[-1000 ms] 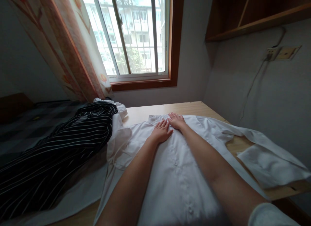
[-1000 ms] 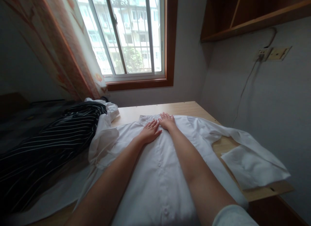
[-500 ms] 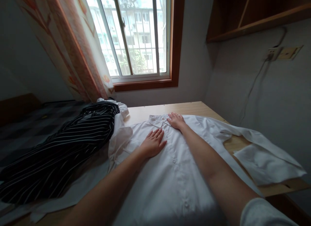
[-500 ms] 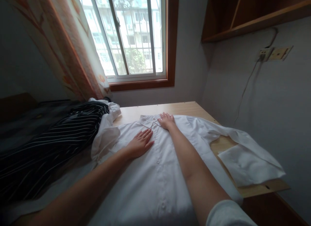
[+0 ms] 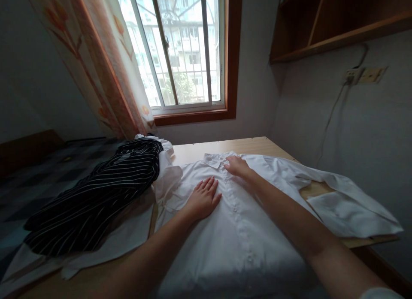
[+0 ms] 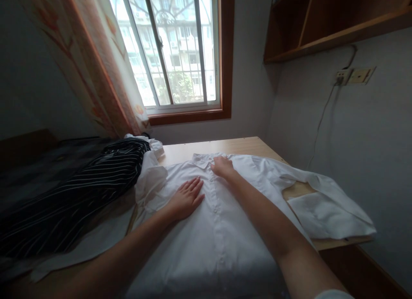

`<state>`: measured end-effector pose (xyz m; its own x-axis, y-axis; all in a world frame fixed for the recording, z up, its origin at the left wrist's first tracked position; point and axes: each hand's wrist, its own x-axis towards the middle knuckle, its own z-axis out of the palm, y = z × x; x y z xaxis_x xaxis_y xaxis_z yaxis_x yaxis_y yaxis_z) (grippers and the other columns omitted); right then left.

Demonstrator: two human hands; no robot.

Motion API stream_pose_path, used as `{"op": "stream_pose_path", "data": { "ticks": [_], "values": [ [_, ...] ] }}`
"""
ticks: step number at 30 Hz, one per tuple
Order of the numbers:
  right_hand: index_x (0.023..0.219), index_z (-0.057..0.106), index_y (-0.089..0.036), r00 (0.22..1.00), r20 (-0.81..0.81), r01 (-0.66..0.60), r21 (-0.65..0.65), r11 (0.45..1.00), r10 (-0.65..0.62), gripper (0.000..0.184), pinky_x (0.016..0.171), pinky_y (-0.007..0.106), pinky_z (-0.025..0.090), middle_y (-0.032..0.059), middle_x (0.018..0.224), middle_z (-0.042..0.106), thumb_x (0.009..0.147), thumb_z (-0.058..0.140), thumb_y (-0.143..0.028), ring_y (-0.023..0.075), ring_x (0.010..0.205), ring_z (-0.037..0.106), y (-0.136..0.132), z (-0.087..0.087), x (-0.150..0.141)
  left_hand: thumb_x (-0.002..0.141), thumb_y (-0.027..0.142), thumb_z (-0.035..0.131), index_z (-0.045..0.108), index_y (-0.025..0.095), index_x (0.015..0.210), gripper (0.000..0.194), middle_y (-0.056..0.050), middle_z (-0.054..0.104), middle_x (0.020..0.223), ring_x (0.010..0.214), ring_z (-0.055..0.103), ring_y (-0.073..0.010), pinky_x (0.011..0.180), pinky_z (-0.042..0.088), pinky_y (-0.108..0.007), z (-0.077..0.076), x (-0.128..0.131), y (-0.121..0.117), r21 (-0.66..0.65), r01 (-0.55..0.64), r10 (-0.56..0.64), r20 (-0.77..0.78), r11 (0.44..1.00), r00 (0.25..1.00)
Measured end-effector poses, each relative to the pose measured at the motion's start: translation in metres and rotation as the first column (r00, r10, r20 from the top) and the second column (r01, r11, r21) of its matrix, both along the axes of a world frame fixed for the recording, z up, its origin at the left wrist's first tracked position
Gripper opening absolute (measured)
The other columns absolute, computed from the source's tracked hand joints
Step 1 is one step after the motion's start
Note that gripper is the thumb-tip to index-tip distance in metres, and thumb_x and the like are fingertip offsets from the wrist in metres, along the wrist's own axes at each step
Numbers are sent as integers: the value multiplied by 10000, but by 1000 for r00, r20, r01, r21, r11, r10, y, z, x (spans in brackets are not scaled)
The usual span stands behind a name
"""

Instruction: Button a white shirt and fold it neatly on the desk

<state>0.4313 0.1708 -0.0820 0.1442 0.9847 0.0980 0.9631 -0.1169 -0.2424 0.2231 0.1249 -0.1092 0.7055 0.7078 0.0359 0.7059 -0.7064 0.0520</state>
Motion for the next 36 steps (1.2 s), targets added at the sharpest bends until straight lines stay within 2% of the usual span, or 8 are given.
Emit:
{"op": "stream_pose_path", "data": {
  "ticks": [4,8,14,22,27,30,33,36],
  "values": [
    [1394,491,-224,999,-20,44,-223,974,-49,501,1006,573,378,166,1448,480,945,410,-430,369,1305,450,-35,-1,-11,999,478,254,329,108,1514,639,-122,243,1598,1493,191,-236,1214,158,-408,-1,14,8,-5,-6,6,4,1000,1000],
    [1518,300,-320,998,-10,57,-219,974,-61,583,1062,714,177,113,1612,224,977,276,-537,375,1468,168,-52,-23,-9,992,475,266,340,117,1508,632,-124,245,1599,1489,208,-237,1204,175,-402,0,25,13,-11,-14,14,18,1000,1000],
    [1545,229,-335,998,-40,31,-190,981,-39,613,1113,681,22,86,1642,115,980,211,-571,322,1500,51,-39,-38,3,986,486,270,352,129,1500,631,-129,263,1594,1484,224,-237,1200,178,-414,-1,31,24,-14,-17,18,45,1000,999],
    [1539,259,-329,999,-33,34,-120,992,-38,610,1136,633,16,84,1636,150,981,218,-572,306,1498,85,-20,-42,0,957,434,371,506,169,1398,532,-92,456,1505,1410,373,-217,1169,274,-369,1,13,53,30,106,-109,148,994,983],
    [1535,276,-326,998,-46,36,-107,994,-41,616,1140,626,15,78,1635,155,976,222,-582,300,1497,93,-8,-42,-4,919,226,386,432,150,1449,537,-136,542,1402,1316,452,-266,1133,308,-421,8,6,39,238,-119,65,222,964,973],
    [1530,291,-326,999,-46,19,-97,995,-23,613,1146,610,18,75,1632,173,974,238,-579,292,1496,103,-2,-43,-3,936,296,384,398,128,1469,558,-180,491,1445,1363,392,-332,1136,261,-500,13,-2,22,300,-265,232,142,916,962],
    [1526,303,-326,999,-47,2,-88,996,-6,608,1150,601,20,70,1630,181,973,251,-575,285,1495,113,3,-43,-1,933,476,396,432,94,1433,630,-236,455,1463,1349,403,-394,1056,343,-548,22,-15,13,195,-418,426,5,887,905],
    [1522,312,-326,999,-51,-3,-89,996,-1,601,1153,601,25,61,1631,179,975,257,-568,278,1497,110,6,-42,0,907,541,425,439,70,1420,697,-266,441,1463,1343,425,-391,1007,410,-491,34,-25,10,54,-433,436,-113,900,893]
  ]
}}
